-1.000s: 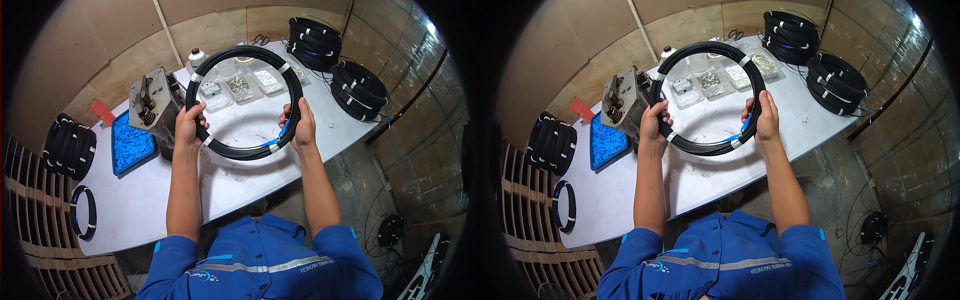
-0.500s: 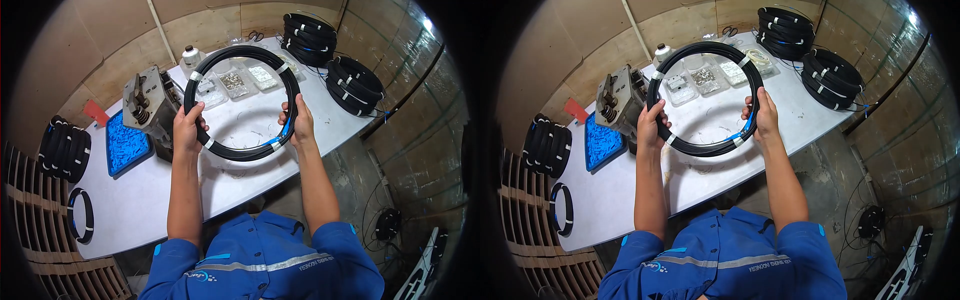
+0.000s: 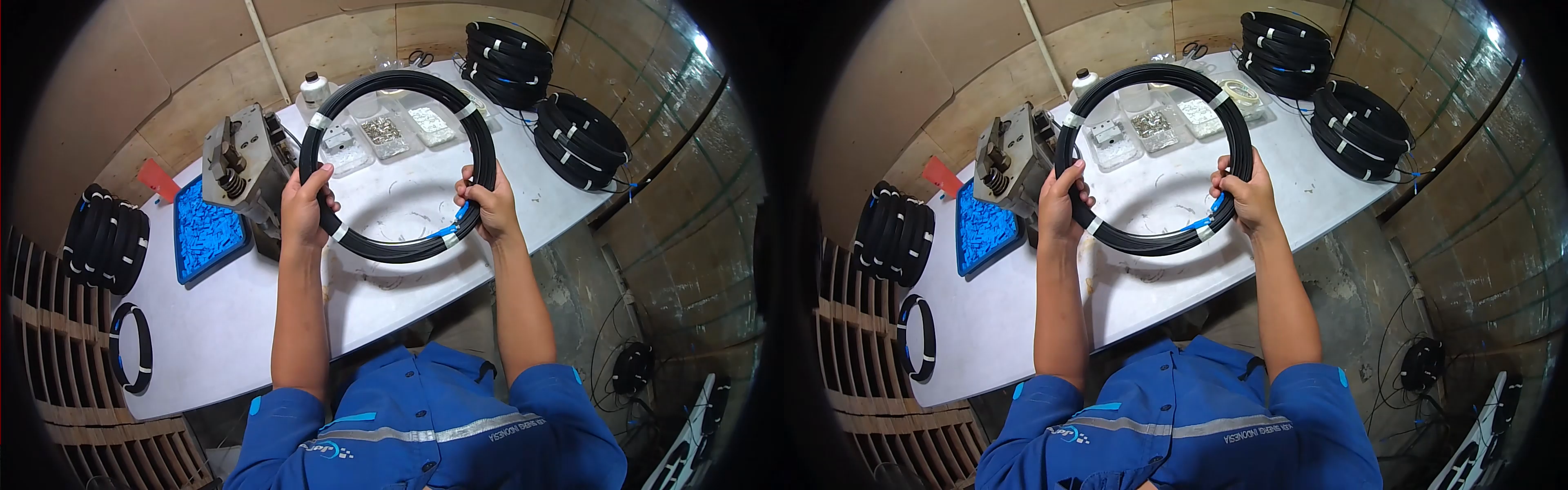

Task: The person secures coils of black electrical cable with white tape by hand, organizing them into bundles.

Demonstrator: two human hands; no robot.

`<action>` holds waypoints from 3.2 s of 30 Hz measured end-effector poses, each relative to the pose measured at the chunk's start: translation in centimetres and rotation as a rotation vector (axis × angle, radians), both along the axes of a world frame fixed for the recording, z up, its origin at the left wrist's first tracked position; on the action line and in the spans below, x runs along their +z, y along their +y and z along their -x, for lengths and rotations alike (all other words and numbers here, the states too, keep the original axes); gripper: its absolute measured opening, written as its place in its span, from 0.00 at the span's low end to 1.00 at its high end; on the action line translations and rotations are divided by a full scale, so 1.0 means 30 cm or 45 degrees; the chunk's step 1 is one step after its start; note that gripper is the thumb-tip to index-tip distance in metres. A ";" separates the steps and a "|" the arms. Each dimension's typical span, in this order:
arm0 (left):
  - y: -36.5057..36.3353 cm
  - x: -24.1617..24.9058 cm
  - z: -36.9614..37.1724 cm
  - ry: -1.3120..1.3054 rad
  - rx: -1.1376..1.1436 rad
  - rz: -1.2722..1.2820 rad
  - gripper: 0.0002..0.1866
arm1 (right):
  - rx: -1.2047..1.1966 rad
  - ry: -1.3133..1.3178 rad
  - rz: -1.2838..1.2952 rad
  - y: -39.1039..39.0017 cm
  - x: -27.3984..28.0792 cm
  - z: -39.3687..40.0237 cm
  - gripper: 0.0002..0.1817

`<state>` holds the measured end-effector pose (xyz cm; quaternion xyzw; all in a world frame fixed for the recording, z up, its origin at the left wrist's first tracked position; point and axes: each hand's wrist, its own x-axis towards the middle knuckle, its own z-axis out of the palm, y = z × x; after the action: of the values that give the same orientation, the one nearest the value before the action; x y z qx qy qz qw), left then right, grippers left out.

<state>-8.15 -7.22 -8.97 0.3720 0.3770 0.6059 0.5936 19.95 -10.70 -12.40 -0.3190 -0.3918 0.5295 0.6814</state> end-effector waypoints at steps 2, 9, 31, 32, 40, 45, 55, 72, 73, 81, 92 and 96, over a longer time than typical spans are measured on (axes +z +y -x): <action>0.001 -0.004 -0.002 -0.002 -0.001 0.007 0.10 | 0.014 0.043 0.009 -0.002 0.006 -0.001 0.18; 0.004 -0.010 -0.007 -0.016 -0.007 0.027 0.10 | 0.003 0.099 0.014 -0.003 0.012 -0.004 0.12; 0.032 0.052 0.038 0.285 -0.224 -0.224 0.14 | 0.149 -0.093 -0.152 -0.006 0.106 -0.074 0.10; 0.042 0.076 0.049 0.404 -0.279 -0.294 0.14 | 0.209 -0.112 -0.146 0.000 0.126 -0.089 0.17; 0.055 0.174 0.019 0.463 -0.461 -0.196 0.11 | 0.414 -0.706 -0.091 0.086 0.343 -0.143 0.29; 0.033 0.148 0.015 0.309 -0.422 -0.162 0.10 | 0.251 -0.878 -0.191 0.115 0.340 -0.147 0.32; 0.073 -0.026 0.025 -0.350 -0.287 -0.006 0.09 | 0.105 0.200 -0.022 0.020 0.034 0.004 0.23; 0.001 0.006 -0.006 -0.190 -0.162 -0.034 0.08 | -0.216 0.270 0.057 0.005 0.054 0.034 0.17; -0.005 0.021 -0.005 -0.179 -0.183 -0.048 0.08 | -0.182 0.280 0.041 0.004 0.054 0.029 0.17; 0.000 0.049 0.058 0.140 -0.253 -0.506 0.30 | 0.026 0.116 -0.032 -0.024 0.123 -0.054 0.30; -0.016 0.153 0.144 0.053 -0.643 -0.546 0.47 | -0.103 -0.755 -0.136 -0.040 0.162 -0.225 0.12; -0.070 0.189 0.107 0.371 -0.400 -0.523 0.35 | -0.356 -0.963 -0.268 -0.015 0.132 -0.254 0.20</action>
<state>-11.37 -9.32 -3.31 0.6212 0.2658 0.5104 0.5319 27.55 -11.15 -8.44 -0.4696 -0.6194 0.2345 0.5838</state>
